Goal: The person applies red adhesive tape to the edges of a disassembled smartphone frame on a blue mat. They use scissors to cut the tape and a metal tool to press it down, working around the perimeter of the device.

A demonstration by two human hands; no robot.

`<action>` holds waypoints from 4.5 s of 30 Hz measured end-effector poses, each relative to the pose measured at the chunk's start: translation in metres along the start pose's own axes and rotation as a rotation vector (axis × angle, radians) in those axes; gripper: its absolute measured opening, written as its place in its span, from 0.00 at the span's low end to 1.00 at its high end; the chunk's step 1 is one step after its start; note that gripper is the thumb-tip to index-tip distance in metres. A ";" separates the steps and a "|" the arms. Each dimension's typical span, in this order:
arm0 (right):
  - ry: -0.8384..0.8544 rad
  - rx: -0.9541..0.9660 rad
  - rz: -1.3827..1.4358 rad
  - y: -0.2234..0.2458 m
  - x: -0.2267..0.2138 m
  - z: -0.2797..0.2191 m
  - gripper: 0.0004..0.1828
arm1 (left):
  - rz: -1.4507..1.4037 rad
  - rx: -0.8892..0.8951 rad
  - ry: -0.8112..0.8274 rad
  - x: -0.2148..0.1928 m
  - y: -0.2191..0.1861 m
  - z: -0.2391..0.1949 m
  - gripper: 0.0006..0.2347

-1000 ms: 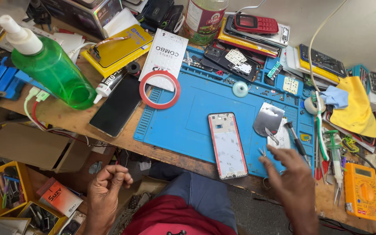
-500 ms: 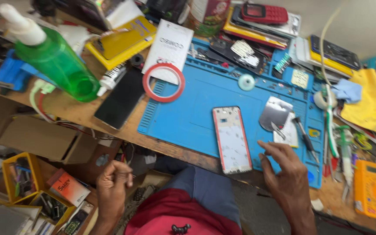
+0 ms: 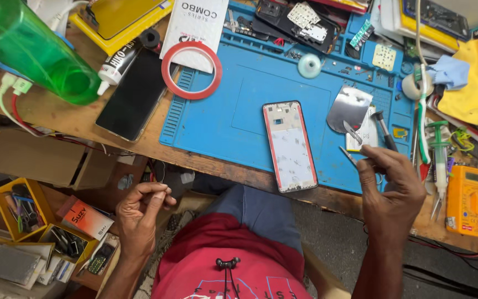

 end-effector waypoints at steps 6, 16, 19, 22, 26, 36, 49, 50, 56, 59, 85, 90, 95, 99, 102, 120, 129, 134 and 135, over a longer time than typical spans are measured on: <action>-0.063 0.006 -0.063 -0.006 0.013 -0.018 0.08 | -0.120 -0.059 -0.001 0.003 0.010 -0.002 0.06; -0.234 -0.001 -0.022 -0.037 0.017 -0.032 0.06 | -0.130 -0.110 0.017 0.009 0.025 -0.002 0.05; -0.230 0.011 -0.021 -0.041 0.017 -0.033 0.07 | -0.155 -0.076 0.038 0.012 0.027 -0.001 0.05; -0.223 0.001 -0.028 -0.042 0.017 -0.034 0.06 | -0.147 -0.115 0.023 0.012 0.029 0.000 0.06; -0.231 0.027 -0.020 -0.042 0.018 -0.033 0.08 | -0.225 -0.210 -0.006 0.013 0.029 0.001 0.04; -0.225 0.020 0.001 -0.040 0.018 -0.034 0.08 | -0.011 -0.079 0.065 0.015 0.025 -0.001 0.06; -0.224 0.027 -0.010 -0.041 0.019 -0.035 0.09 | 0.118 -0.092 0.107 -0.014 0.054 -0.003 0.15; -0.223 0.018 -0.001 -0.042 0.019 -0.035 0.09 | 0.203 -0.076 0.133 -0.015 0.052 -0.002 0.18; -0.205 -0.023 -0.003 -0.047 0.019 -0.037 0.06 | 0.405 -0.060 0.115 -0.016 0.040 0.004 0.07; -0.216 0.009 0.000 -0.047 0.019 -0.038 0.08 | 0.563 -0.001 0.128 -0.023 0.037 0.010 0.15; 0.156 -0.267 -0.077 0.051 0.051 0.065 0.15 | 0.624 0.219 0.399 0.001 0.094 -0.031 0.12; 0.425 -0.391 -0.021 0.101 0.126 0.122 0.18 | 0.500 -0.072 0.366 0.017 0.059 -0.029 0.14; 0.524 -0.329 -0.299 0.090 0.206 0.170 0.17 | 0.621 -0.295 0.272 0.004 0.012 -0.022 0.17; 0.556 -0.303 -0.414 0.086 0.238 0.182 0.19 | 0.534 0.000 0.265 0.002 -0.029 -0.026 0.17; 0.558 -0.308 -0.330 0.092 0.232 0.178 0.20 | 0.545 0.142 0.218 0.008 -0.059 -0.021 0.17; 0.223 -0.413 0.072 0.134 0.090 0.069 0.16 | 0.219 0.523 0.189 0.072 -0.137 0.094 0.08; 0.272 -0.285 0.182 0.113 0.085 0.069 0.09 | 0.138 0.374 0.226 0.079 -0.123 0.094 0.07; 0.285 -0.286 0.185 0.111 0.080 0.069 0.10 | 0.113 0.364 0.243 0.084 -0.121 0.095 0.07; 0.287 -0.280 0.175 0.110 0.079 0.069 0.10 | 0.093 0.367 0.253 0.086 -0.123 0.095 0.07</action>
Point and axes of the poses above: each hand's wrist, its own z-axis towards the middle knuckle, its own x-axis out of the palm, y = z × x, the point moved 2 cm from there along z, towards the middle knuckle, and after that the axes turned 5 degrees about y, right-handed, at the moved point
